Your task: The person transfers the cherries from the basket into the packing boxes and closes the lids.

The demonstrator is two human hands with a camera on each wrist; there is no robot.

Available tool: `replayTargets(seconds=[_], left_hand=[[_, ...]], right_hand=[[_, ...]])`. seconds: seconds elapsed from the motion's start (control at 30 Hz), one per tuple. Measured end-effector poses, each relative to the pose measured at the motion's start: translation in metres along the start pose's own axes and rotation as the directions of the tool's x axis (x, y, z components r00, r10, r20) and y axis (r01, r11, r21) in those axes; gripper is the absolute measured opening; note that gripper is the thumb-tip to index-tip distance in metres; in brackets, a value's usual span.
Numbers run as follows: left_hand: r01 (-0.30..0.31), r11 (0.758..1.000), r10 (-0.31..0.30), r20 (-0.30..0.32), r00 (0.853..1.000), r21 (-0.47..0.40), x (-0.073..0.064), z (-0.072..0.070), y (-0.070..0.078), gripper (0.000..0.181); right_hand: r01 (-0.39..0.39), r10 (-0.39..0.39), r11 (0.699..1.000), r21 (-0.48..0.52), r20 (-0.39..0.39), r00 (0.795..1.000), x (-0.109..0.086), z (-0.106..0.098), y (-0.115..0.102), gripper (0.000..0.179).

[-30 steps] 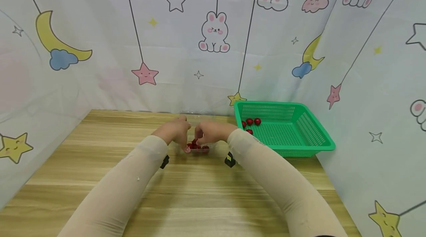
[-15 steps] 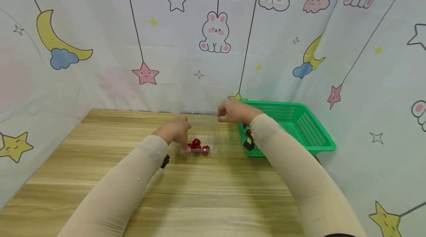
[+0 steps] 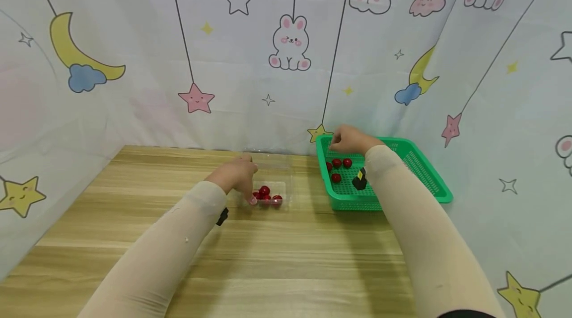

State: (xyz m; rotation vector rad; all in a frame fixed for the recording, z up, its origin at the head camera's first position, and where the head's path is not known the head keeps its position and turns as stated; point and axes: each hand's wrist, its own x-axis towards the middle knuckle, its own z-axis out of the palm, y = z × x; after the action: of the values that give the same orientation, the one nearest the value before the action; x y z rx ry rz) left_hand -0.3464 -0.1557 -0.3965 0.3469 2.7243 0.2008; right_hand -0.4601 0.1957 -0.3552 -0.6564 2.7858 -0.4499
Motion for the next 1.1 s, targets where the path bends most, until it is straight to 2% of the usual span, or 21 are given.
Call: replayTargets(seconds=[0.17,0.37,0.63,0.77,0.9,1.1], left_hand=[[0.0,1.0,0.0,0.001,1.0,0.013,0.002,0.001,-0.001,0.105],[0.004,1.0,-0.004,-0.004,1.0,0.007,0.002,0.0,-0.001,0.106],[0.005,1.0,-0.005,-0.008,1.0,0.008,0.002,-0.001,-0.001,0.105],[0.005,1.0,-0.005,-0.009,1.0,0.013,0.002,-0.001,-0.001,0.105],[0.003,1.0,-0.003,-0.011,1.0,0.012,0.002,0.0,-0.001,0.105],[-0.007,1.0,0.007,-0.012,1.0,0.01,0.003,0.002,-0.001,0.104]], right_hand=[[-0.095,0.099,0.994,-0.055,0.074,0.992,-0.004,0.005,0.02,0.035],[-0.219,0.218,0.976,-0.007,0.159,0.963,-0.004,0.014,0.04,0.056],[-0.295,0.289,0.955,0.003,0.194,0.937,0.005,0.025,0.066,0.063],[-0.29,0.285,0.957,-0.005,0.196,0.938,0.006,0.03,0.067,0.063],[-0.261,0.259,0.965,-0.018,0.193,0.946,0.003,0.035,0.064,0.055],[-0.259,0.256,0.966,-0.011,0.195,0.947,0.002,0.045,0.058,0.049]])
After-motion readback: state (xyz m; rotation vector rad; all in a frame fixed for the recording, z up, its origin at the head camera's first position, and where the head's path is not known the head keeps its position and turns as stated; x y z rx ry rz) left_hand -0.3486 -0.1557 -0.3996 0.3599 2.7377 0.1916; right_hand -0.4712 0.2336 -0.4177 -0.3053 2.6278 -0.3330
